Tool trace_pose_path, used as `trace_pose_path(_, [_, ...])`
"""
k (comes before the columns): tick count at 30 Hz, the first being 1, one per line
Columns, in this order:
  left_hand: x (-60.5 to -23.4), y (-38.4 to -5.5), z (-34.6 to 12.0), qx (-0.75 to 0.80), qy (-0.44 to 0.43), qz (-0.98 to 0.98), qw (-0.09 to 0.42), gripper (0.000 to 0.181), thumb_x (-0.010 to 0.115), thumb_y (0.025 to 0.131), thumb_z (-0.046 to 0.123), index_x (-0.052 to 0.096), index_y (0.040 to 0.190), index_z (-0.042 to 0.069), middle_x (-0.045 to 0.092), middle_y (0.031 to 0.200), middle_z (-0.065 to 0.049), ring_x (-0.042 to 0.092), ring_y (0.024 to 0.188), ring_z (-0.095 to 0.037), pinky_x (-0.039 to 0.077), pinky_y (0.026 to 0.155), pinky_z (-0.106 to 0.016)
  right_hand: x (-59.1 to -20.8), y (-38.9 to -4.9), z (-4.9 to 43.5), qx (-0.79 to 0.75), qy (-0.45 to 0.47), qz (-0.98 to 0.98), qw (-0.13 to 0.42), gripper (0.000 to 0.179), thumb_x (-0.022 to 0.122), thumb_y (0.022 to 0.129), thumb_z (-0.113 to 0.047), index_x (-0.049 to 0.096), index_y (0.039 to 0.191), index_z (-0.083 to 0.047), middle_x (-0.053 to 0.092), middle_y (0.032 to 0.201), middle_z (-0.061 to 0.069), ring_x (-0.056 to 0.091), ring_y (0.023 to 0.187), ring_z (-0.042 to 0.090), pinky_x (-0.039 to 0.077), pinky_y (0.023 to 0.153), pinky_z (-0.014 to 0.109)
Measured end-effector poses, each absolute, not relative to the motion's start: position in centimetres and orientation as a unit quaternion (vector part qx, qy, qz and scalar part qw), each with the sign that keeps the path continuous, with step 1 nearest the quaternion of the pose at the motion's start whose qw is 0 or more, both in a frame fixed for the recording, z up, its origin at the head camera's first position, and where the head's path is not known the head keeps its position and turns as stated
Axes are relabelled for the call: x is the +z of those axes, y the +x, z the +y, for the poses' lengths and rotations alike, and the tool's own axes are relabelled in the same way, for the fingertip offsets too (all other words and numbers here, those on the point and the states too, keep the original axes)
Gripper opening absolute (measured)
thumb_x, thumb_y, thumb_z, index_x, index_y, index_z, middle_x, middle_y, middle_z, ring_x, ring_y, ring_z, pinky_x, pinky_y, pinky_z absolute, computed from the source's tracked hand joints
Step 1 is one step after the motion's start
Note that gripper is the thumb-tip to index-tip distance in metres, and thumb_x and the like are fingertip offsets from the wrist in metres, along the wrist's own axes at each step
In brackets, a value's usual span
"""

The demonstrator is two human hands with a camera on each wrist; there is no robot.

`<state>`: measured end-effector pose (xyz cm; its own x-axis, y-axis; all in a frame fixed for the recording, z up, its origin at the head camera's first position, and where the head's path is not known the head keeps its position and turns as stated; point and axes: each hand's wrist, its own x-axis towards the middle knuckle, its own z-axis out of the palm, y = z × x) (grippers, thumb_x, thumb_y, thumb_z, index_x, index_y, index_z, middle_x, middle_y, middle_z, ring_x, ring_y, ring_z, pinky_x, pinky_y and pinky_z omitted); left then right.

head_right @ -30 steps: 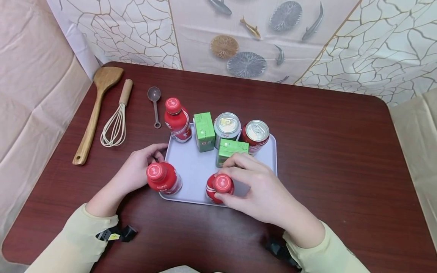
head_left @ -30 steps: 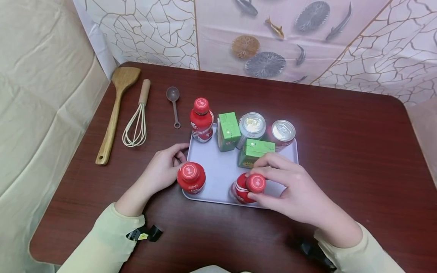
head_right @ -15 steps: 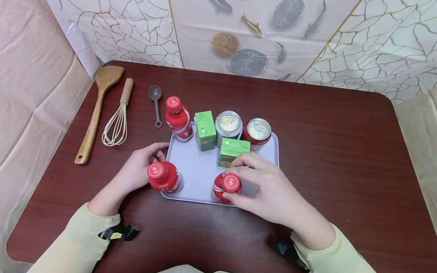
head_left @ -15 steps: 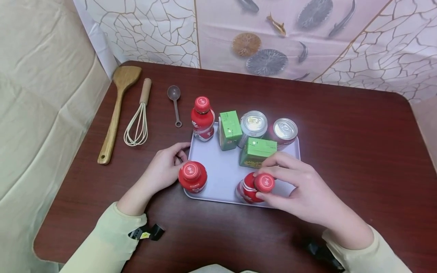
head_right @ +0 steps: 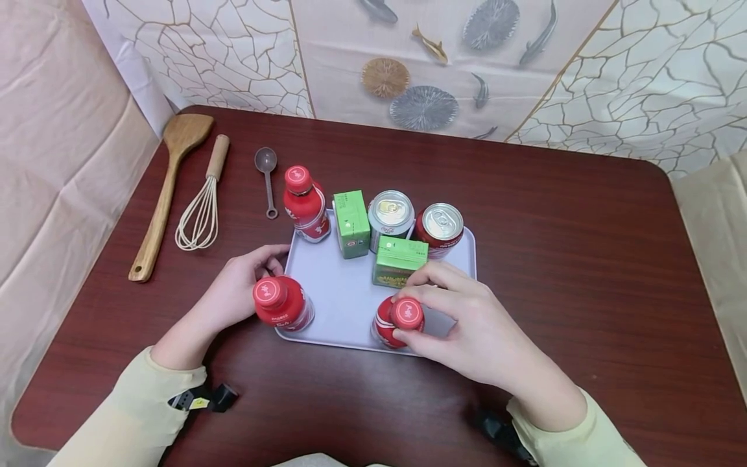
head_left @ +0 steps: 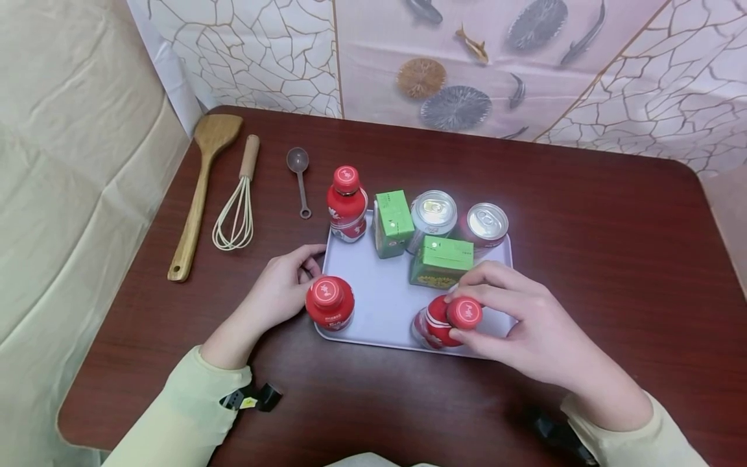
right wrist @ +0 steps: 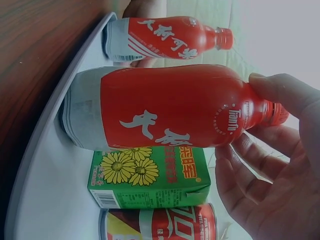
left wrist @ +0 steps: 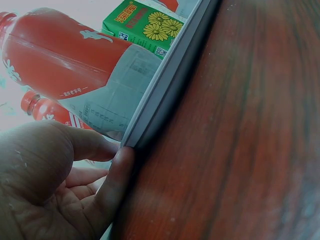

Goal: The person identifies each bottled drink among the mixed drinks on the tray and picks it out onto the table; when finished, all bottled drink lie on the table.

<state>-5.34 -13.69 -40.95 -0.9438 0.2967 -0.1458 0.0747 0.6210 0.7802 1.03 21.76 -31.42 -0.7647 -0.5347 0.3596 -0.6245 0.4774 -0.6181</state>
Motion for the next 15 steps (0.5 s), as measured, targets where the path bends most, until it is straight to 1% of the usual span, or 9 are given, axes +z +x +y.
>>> trace_pose_path(1, [-40.9, -5.3, -13.7, 0.422, 0.105, 0.891, 0.131, 0.052, 0.071, 0.091, 0.013, 0.059, 0.141, 0.005, 0.065, 0.093, -0.006, 0.06, 0.073, -0.016, 0.053, 0.071, -0.032, -31.5, 1.0, 21.8, 0.385, 0.34, -0.856, 0.06, 0.036, 0.092, 0.077, -0.026, 0.078, 0.11, -0.02, 0.068, 0.113, -0.004, 0.062, 0.102, 0.008, 0.051, 0.087, 0.011])
trace_pose_path(3, [-40.9, -5.3, -13.7, 0.42, 0.105, 0.892, 0.131, 0.052, 0.071, 0.091, 0.013, 0.059, 0.141, 0.005, 0.065, 0.093, -0.006, 0.06, 0.073, -0.016, 0.053, 0.071, -0.032, -31.5, 1.0, 22.0, 0.386, 0.339, -0.856, 0.06, 0.036, 0.092, 0.078, -0.027, 0.078, 0.11, -0.019, 0.068, 0.112, -0.003, 0.062, 0.102, 0.008, 0.05, 0.087, 0.011])
trace_pose_path(6, [-40.9, -5.4, -13.7, 0.42, 0.105, 0.892, 0.131, 0.052, 0.071, 0.091, 0.012, 0.059, 0.141, 0.005, 0.065, 0.092, -0.006, 0.06, 0.073, -0.016, 0.053, 0.07, -0.032, -31.4, 1.0, 22.3, 0.385, 0.336, -0.858, 0.059, 0.034, 0.085, 0.084, -0.04, 0.078, 0.11, -0.019, 0.068, 0.113, -0.004, 0.062, 0.102, 0.008, 0.051, 0.086, 0.011])
trace_pose_path(7, [-40.9, -5.4, -13.7, 0.421, 0.106, 0.891, 0.131, 0.052, 0.071, 0.091, 0.012, 0.059, 0.141, 0.005, 0.065, 0.092, -0.006, 0.06, 0.073, -0.016, 0.053, 0.07, -0.032, -31.3, 1.0, 22.5, 0.383, 0.333, -0.86, 0.056, 0.034, 0.083, 0.085, -0.043, 0.078, 0.11, -0.02, 0.068, 0.113, -0.005, 0.061, 0.102, 0.008, 0.051, 0.086, 0.012])
trace_pose_path(8, [-40.9, -5.4, -13.7, 0.422, 0.106, 0.891, 0.13, 0.052, 0.071, 0.091, 0.012, 0.059, 0.141, 0.005, 0.065, 0.092, -0.006, 0.06, 0.073, -0.016, 0.053, 0.07, -0.032, -31.2, 1.0, 22.6, 0.38, 0.329, -0.863, 0.054, 0.033, 0.084, 0.085, -0.041, 0.078, 0.11, -0.02, 0.068, 0.113, -0.005, 0.061, 0.102, 0.007, 0.052, 0.085, 0.012])
trace_pose_path(10, [-41.0, -5.4, -13.6, 0.423, 0.107, 0.89, 0.13, 0.052, 0.072, 0.091, 0.012, 0.059, 0.141, 0.005, 0.065, 0.093, -0.006, 0.06, 0.073, -0.016, 0.053, 0.071, -0.032, -31.1, 1.0, 22.8, 0.375, 0.325, -0.867, 0.051, 0.036, 0.091, 0.079, -0.03, 0.078, 0.111, -0.021, 0.067, 0.113, -0.006, 0.061, 0.101, 0.006, 0.053, 0.083, 0.012])
trace_pose_path(12, [-41.0, -5.4, -13.6, 0.423, 0.107, 0.89, 0.13, 0.052, 0.072, 0.091, 0.012, 0.059, 0.141, 0.006, 0.065, 0.093, -0.006, 0.06, 0.073, -0.016, 0.053, 0.071, -0.032, -31.0, 1.1, 23.0, 0.372, 0.317, -0.871, 0.042, 0.045, 0.096, 0.07, -0.017, 0.078, 0.111, -0.021, 0.067, 0.113, -0.006, 0.061, 0.101, 0.004, 0.054, 0.082, 0.012])
trace_pose_path(13, [-41.0, -5.4, -13.6, 0.423, 0.107, 0.89, 0.13, 0.053, 0.072, 0.091, 0.012, 0.059, 0.141, 0.006, 0.065, 0.093, -0.006, 0.061, 0.073, -0.016, 0.053, 0.071, -0.032, -31.0, 1.0, 23.1, 0.372, 0.319, -0.871, 0.044, 0.051, 0.097, 0.064, -0.01, 0.078, 0.11, -0.021, 0.067, 0.113, -0.006, 0.061, 0.101, 0.005, 0.053, 0.082, 0.012])
trace_pose_path(15, [-41.0, -5.4, -13.7, 0.422, 0.105, 0.891, 0.131, 0.053, 0.072, 0.09, 0.012, 0.059, 0.141, 0.006, 0.065, 0.093, -0.006, 0.06, 0.073, -0.016, 0.054, 0.071, -0.032, -31.0, 0.9, 23.2, 0.375, 0.32, -0.869, 0.045, 0.055, 0.097, 0.06, -0.005, 0.078, 0.11, -0.02, 0.067, 0.112, -0.005, 0.061, 0.1, 0.004, 0.053, 0.083, 0.011])
